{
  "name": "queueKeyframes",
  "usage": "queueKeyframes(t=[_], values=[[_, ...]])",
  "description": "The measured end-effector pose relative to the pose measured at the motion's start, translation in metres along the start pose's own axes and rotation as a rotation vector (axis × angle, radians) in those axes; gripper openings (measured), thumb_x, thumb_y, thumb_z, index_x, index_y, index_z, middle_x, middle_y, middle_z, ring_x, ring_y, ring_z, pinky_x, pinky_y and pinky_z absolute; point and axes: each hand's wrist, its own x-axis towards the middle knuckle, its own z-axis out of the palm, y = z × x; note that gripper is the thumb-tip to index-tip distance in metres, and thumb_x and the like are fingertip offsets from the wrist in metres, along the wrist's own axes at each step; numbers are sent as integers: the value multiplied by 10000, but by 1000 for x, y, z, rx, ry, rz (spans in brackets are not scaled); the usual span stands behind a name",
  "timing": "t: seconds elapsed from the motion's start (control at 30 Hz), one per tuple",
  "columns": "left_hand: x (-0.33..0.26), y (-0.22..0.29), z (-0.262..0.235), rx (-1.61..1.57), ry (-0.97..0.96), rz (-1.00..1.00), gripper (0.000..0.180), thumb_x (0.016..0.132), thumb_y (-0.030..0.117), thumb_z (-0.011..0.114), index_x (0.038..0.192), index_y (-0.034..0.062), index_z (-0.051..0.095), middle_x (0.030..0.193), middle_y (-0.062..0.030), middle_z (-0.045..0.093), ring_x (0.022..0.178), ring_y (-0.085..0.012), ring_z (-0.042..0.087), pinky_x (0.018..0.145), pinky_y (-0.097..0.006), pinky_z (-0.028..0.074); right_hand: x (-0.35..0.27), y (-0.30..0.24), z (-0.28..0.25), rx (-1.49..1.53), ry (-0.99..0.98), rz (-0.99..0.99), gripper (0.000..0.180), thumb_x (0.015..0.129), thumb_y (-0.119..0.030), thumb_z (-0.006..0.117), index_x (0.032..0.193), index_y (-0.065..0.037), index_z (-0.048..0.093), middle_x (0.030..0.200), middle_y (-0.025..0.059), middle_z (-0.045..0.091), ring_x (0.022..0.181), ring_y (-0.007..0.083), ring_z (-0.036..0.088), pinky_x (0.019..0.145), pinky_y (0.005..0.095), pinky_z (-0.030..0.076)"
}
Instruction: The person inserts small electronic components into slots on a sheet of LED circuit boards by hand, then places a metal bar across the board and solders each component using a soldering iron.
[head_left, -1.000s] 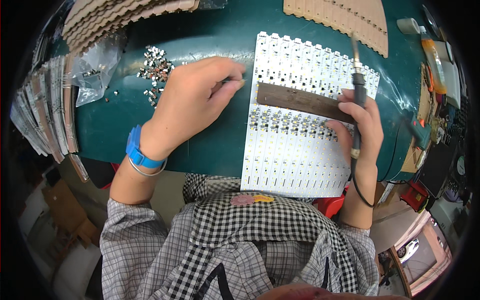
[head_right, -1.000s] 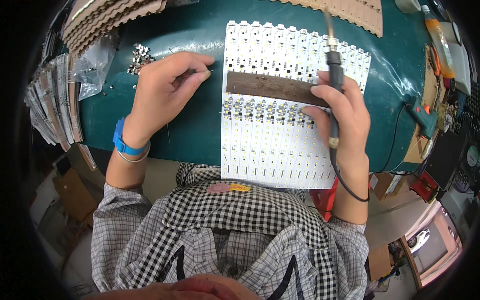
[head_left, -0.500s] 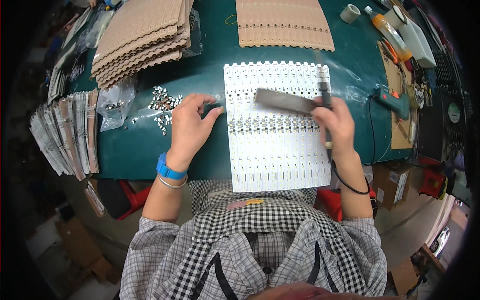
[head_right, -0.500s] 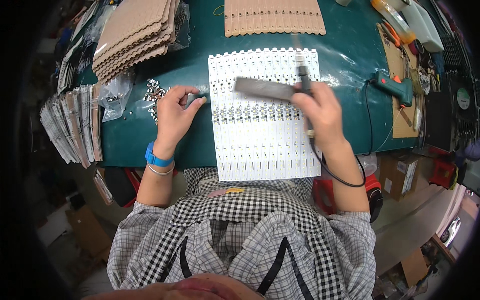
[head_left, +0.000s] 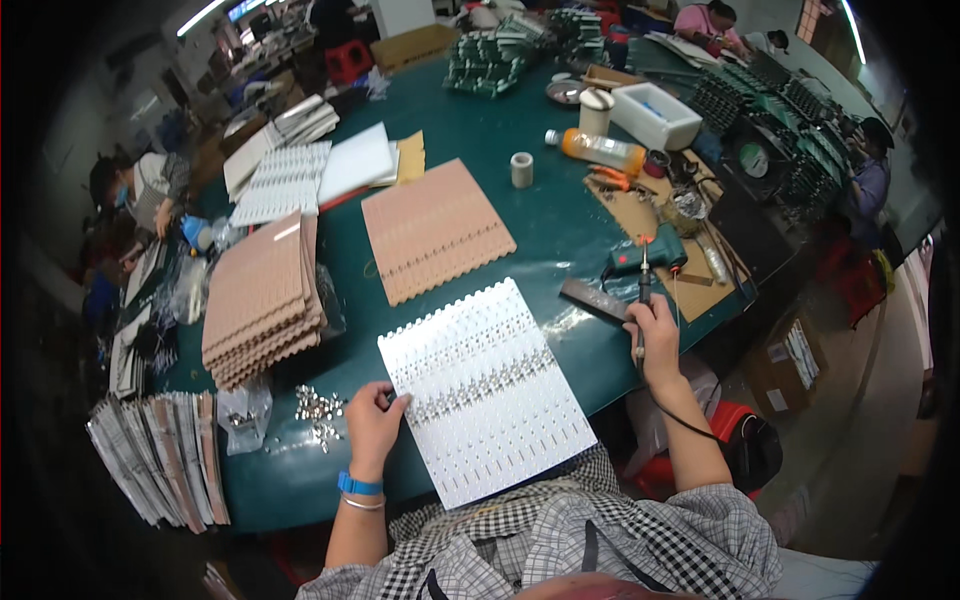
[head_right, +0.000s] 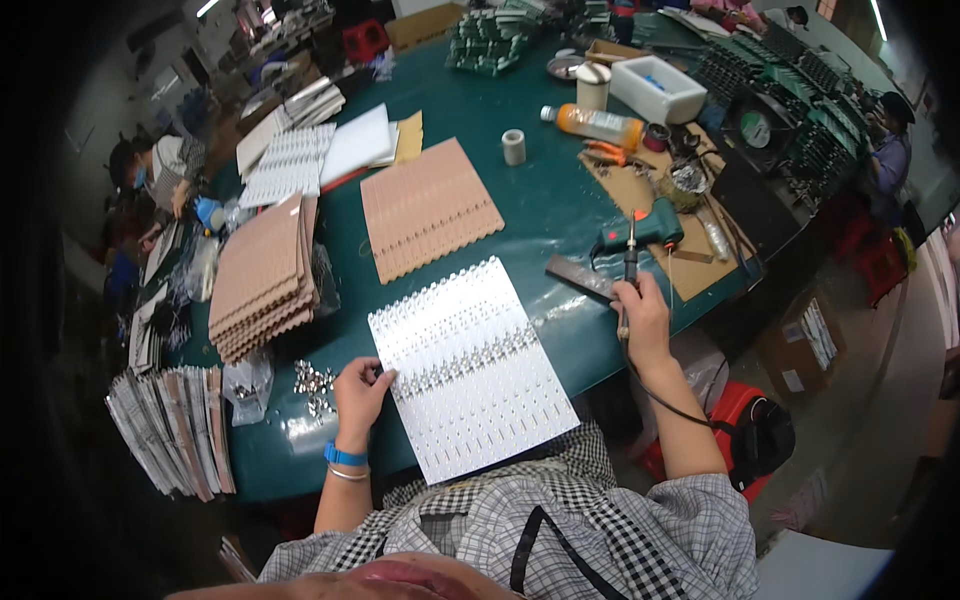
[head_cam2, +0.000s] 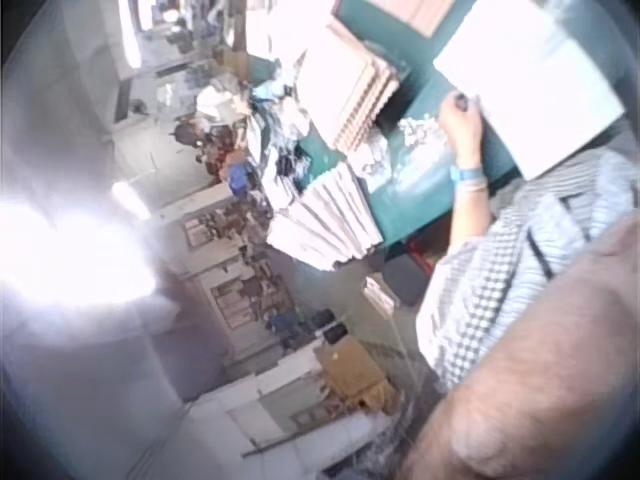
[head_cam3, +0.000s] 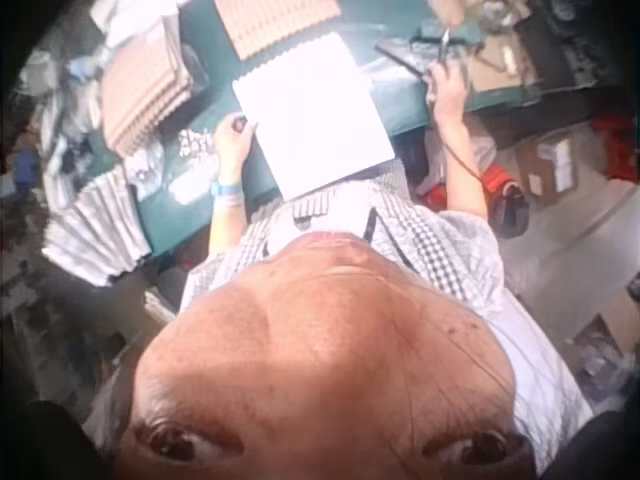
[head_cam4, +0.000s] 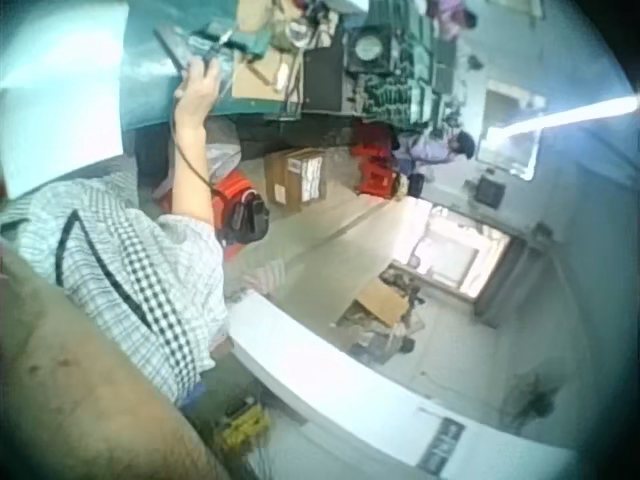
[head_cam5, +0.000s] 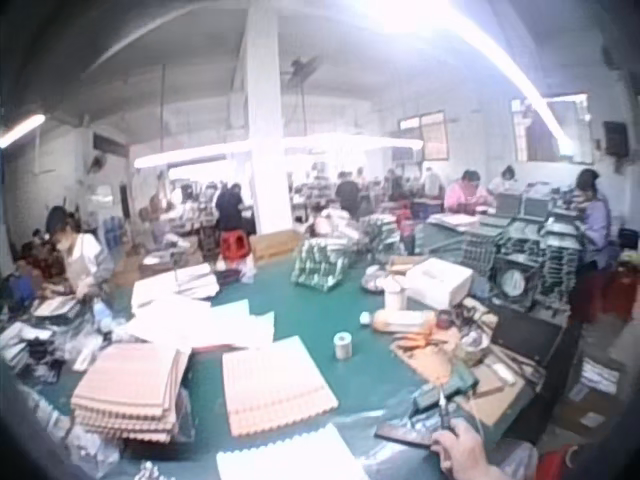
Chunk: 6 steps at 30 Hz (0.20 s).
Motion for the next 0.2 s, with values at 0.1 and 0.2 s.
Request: queueKeyframes(t=[0.1,0.2], values=[[3,4,2,-37,-21,-78,296,713,127,836,919,-29,692,654,-60,580,582,-152,525,559,-295,452,1,-6,-1,-135,103,-45,351,656,152,668,930,-63,619,921,122,572,797,307,593,694,392,502],[11,3,3,-90,-28,-106,284,721,131,834,921,-20,700,663,-34,591,583,-150,526,565,-290,455,6,-27,6,-65,20,-114,391,681,-8,772,1040,-89,644,1031,147,600,959,349,606,863,490,476]])
